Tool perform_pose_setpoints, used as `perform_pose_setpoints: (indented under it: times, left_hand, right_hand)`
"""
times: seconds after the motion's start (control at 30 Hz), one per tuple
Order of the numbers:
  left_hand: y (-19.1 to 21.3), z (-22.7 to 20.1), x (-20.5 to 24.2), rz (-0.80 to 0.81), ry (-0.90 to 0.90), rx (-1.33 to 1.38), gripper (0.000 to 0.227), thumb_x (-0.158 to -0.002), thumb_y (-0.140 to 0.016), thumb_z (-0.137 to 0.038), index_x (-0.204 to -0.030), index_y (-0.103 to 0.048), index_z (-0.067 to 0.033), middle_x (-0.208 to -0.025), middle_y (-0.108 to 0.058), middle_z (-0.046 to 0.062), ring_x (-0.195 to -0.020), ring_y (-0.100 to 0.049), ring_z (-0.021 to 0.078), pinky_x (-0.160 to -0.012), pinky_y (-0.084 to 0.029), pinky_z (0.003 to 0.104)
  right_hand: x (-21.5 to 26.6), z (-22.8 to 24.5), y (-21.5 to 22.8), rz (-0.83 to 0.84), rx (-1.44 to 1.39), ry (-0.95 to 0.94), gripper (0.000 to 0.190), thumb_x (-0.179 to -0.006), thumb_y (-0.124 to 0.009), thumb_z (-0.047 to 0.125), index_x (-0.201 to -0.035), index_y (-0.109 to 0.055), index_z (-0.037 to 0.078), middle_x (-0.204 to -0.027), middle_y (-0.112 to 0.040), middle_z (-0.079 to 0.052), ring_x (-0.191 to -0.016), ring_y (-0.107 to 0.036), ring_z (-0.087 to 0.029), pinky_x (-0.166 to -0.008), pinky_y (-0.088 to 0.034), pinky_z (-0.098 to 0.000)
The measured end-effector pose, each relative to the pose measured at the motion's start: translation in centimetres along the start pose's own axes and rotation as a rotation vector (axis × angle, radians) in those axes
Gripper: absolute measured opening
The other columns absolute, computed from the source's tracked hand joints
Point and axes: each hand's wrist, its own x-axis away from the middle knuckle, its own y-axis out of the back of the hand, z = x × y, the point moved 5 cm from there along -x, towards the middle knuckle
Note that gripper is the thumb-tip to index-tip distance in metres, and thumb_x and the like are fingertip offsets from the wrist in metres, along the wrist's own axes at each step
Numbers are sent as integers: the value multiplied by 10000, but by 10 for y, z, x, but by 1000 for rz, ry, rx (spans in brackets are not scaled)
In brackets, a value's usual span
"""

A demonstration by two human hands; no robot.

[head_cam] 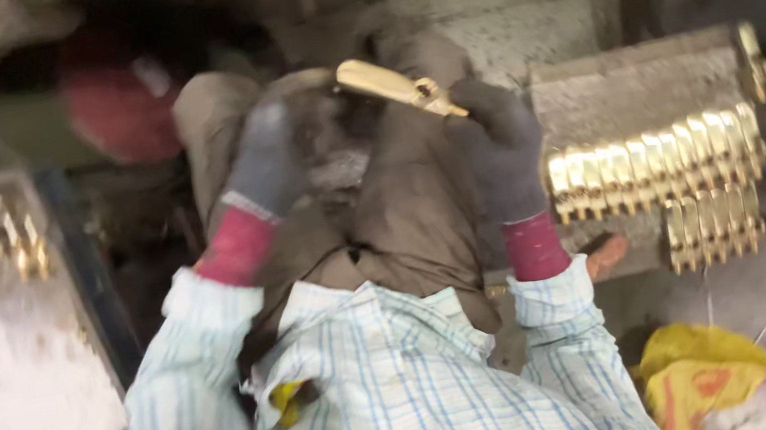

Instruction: The person sits on the floor and repeatedly rubs small brass-colored metal parts against a rotating grinding wheel to smooth or polish their surfaces. They handle the parts one at a time, rotating them in their gloved hands to treat different sides, then place the finished pieces into a nearby metal tray.

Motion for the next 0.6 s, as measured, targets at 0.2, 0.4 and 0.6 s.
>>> perform_pose_setpoints:
  times: [0.2,0.4,0.6]
  left_hand:
    - [17,-43,-12,-65,-474,-264,310,-1192,-448,-270,-1134,-635,-30,-971,-656,58,-905,-623,136,-783,-517,294]
    - [62,36,-80,-252,72,381,301,-1015,-576,-302,-904,-699,-51,-653,-599,23,-487,-500,109,-466,-427,290]
    - [62,96,-137,-310,97,694,238,-985,-617,-246,-870,-670,-45,-625,-591,42,-455,-498,148,-445,-395,327]
  right_hand:
    - [-21,1,-70,212,-202,-169,321,-909,-714,-40,-1223,-645,-36,-1105,-698,-105,-952,-685,-147,-832,-583,-281]
    - [-53,-27,-137,345,-619,-447,238,-1027,-605,-10,-1263,-616,-38,-934,-648,-79,-791,-617,-122,-667,-508,-235]
    - [-48,-42,-166,1,-470,-493,270,-1019,-596,44,-1282,-542,14,-944,-656,-93,-712,-630,-140,-599,-523,-253]
